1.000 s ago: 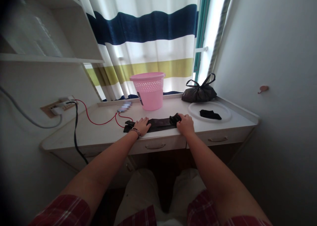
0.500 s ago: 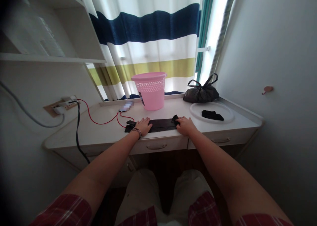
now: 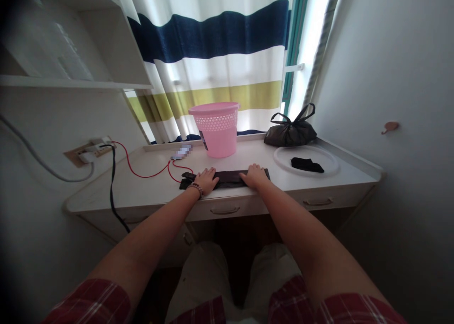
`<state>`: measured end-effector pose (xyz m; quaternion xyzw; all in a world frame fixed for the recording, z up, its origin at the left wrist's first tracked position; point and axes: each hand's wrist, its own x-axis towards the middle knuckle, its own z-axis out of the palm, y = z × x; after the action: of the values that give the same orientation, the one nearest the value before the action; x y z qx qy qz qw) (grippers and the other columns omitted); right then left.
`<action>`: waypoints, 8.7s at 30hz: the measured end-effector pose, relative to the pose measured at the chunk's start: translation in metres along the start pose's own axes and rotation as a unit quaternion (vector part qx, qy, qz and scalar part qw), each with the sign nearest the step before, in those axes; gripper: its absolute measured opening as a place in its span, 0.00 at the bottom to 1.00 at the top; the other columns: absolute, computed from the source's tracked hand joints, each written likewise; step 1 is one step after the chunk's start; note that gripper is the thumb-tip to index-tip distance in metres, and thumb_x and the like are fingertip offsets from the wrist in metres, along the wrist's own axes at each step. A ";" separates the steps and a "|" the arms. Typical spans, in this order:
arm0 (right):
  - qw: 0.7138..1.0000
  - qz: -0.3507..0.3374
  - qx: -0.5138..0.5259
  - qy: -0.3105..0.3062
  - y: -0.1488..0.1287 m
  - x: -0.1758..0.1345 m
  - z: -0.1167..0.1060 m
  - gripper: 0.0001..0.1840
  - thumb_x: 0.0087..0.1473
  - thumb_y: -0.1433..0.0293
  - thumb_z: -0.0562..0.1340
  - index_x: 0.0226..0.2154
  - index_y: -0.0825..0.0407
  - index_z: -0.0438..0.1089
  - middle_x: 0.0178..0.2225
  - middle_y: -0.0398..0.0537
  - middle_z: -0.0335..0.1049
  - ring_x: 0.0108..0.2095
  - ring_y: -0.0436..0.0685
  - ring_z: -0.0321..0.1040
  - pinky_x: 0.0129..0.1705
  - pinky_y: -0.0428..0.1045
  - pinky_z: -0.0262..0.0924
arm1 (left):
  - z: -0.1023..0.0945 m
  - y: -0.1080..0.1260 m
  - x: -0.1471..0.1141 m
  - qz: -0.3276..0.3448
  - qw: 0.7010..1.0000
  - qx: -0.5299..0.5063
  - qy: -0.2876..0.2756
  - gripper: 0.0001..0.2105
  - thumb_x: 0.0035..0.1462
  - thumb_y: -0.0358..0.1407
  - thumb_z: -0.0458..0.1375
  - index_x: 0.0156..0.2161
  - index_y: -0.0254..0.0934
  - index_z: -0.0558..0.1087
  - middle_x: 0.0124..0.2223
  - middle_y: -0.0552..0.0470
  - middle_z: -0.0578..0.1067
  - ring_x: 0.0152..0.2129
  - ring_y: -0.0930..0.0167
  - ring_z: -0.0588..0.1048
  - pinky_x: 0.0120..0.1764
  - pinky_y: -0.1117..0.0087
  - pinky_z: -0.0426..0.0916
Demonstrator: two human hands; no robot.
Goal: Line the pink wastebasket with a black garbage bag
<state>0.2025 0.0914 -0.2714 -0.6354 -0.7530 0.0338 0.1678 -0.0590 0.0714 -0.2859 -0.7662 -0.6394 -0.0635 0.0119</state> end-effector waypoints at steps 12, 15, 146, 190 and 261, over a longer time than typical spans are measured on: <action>0.998 -0.047 -0.028 -0.016 0.030 -0.010 0.010 0.47 0.56 0.45 0.50 0.67 0.57 0.42 0.67 0.62 0.45 0.66 0.69 0.43 0.65 0.62 0.33 | 0.000 -0.001 0.000 0.008 1.000 0.005 -0.003 0.32 0.63 0.53 0.37 0.67 0.40 0.49 0.70 0.50 0.46 0.66 0.56 0.46 0.62 0.49 0.44; 0.998 -0.041 -0.033 -0.019 0.030 -0.009 0.012 0.46 0.57 0.45 0.49 0.66 0.59 0.45 0.67 0.63 0.44 0.66 0.70 0.41 0.65 0.63 0.33 | 0.000 0.000 0.000 0.004 1.000 0.005 -0.006 0.33 0.63 0.54 0.37 0.68 0.40 0.48 0.71 0.49 0.45 0.66 0.56 0.45 0.62 0.49 0.44; 0.997 0.031 -0.055 0.040 0.017 -0.033 -0.017 0.24 0.66 0.64 0.42 0.45 0.54 0.70 0.46 0.58 0.70 0.46 0.62 0.66 0.49 0.53 0.53 | -0.014 0.006 -0.014 -0.006 1.000 -0.006 -0.012 0.42 0.56 0.64 0.35 0.68 0.40 0.48 0.71 0.48 0.44 0.67 0.56 0.43 0.63 0.49 0.42; 0.998 0.013 -0.033 0.060 0.023 -0.032 -0.014 0.21 0.62 0.60 0.52 0.49 0.53 0.70 0.46 0.56 0.70 0.45 0.62 0.66 0.46 0.53 0.55 | -0.006 0.004 -0.009 0.002 1.000 -0.005 0.004 0.43 0.56 0.65 0.36 0.68 0.39 0.49 0.70 0.48 0.46 0.66 0.55 0.45 0.63 0.48 0.43; 0.999 0.005 -0.042 -0.022 0.049 -0.015 0.004 0.34 0.63 0.59 0.47 0.65 0.62 0.48 0.68 0.62 0.42 0.67 0.65 0.37 0.65 0.59 0.35 | -0.007 0.050 0.005 0.043 0.999 -0.010 -0.028 0.41 0.56 0.65 0.36 0.68 0.45 0.47 0.71 0.50 0.45 0.66 0.53 0.44 0.62 0.46 0.44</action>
<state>0.2500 0.0869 -0.2911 -0.6451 -0.7537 0.0167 0.1243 -0.0098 0.0668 -0.2752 -0.7948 -0.6049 -0.0480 -0.0104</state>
